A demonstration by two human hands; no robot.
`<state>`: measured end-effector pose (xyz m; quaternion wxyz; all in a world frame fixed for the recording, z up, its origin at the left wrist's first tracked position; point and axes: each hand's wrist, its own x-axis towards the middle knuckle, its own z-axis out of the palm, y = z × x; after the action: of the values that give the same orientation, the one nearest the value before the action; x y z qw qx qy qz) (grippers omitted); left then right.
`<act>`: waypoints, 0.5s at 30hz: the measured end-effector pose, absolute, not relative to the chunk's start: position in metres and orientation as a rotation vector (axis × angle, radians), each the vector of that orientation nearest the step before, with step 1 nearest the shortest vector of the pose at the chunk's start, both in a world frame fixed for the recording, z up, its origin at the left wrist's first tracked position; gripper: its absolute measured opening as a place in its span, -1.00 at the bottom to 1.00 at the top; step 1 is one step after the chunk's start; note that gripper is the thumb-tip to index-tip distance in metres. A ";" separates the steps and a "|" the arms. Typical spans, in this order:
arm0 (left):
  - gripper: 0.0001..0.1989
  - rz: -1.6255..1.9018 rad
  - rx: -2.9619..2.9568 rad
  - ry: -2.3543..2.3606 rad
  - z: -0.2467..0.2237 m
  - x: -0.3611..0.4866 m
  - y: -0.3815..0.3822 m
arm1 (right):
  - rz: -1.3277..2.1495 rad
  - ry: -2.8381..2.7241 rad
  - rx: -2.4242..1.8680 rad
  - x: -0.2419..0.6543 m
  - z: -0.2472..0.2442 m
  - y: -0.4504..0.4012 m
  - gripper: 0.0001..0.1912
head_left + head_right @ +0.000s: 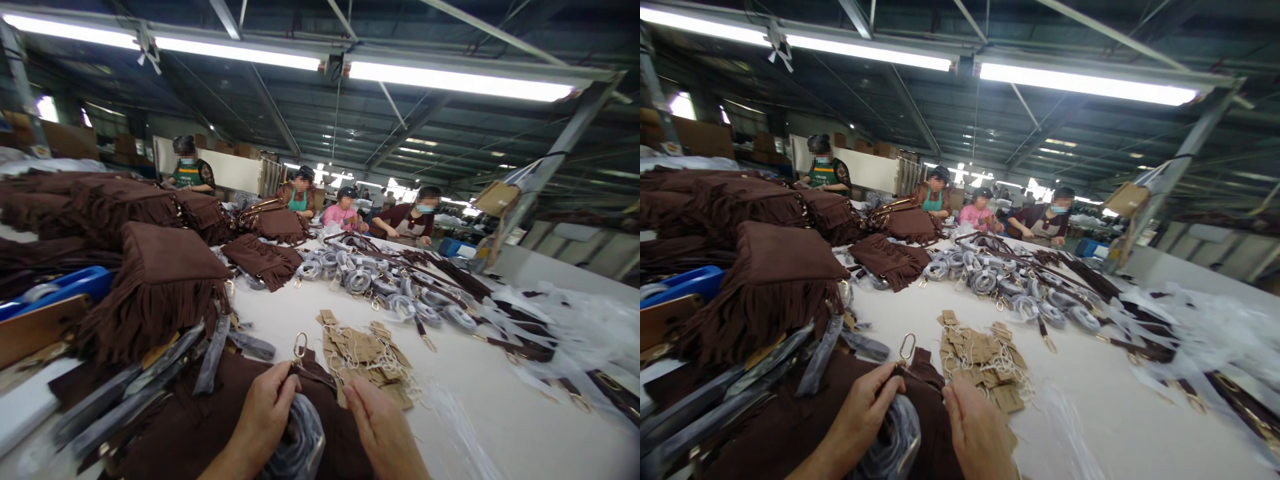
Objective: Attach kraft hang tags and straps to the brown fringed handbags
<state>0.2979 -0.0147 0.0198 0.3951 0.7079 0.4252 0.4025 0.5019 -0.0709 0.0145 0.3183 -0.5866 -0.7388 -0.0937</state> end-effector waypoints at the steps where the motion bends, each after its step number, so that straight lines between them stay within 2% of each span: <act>1: -0.71 1.025 1.786 1.078 0.021 0.298 -0.014 | -0.226 -1.948 -1.549 0.503 0.013 -0.071 -0.59; 8: -0.71 1.049 1.811 1.078 0.021 0.297 -0.015 | -0.227 -1.957 -1.555 0.505 0.009 -0.069 -0.59; 15: -0.77 1.063 1.768 0.974 0.027 0.300 -0.020 | -0.310 -1.911 -1.540 0.489 0.017 -0.069 -0.50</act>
<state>0.2995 -0.0199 0.0265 0.4172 0.7043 0.3880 0.4236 0.4889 -0.0690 0.0165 0.3278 -0.5883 -0.7297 -0.1185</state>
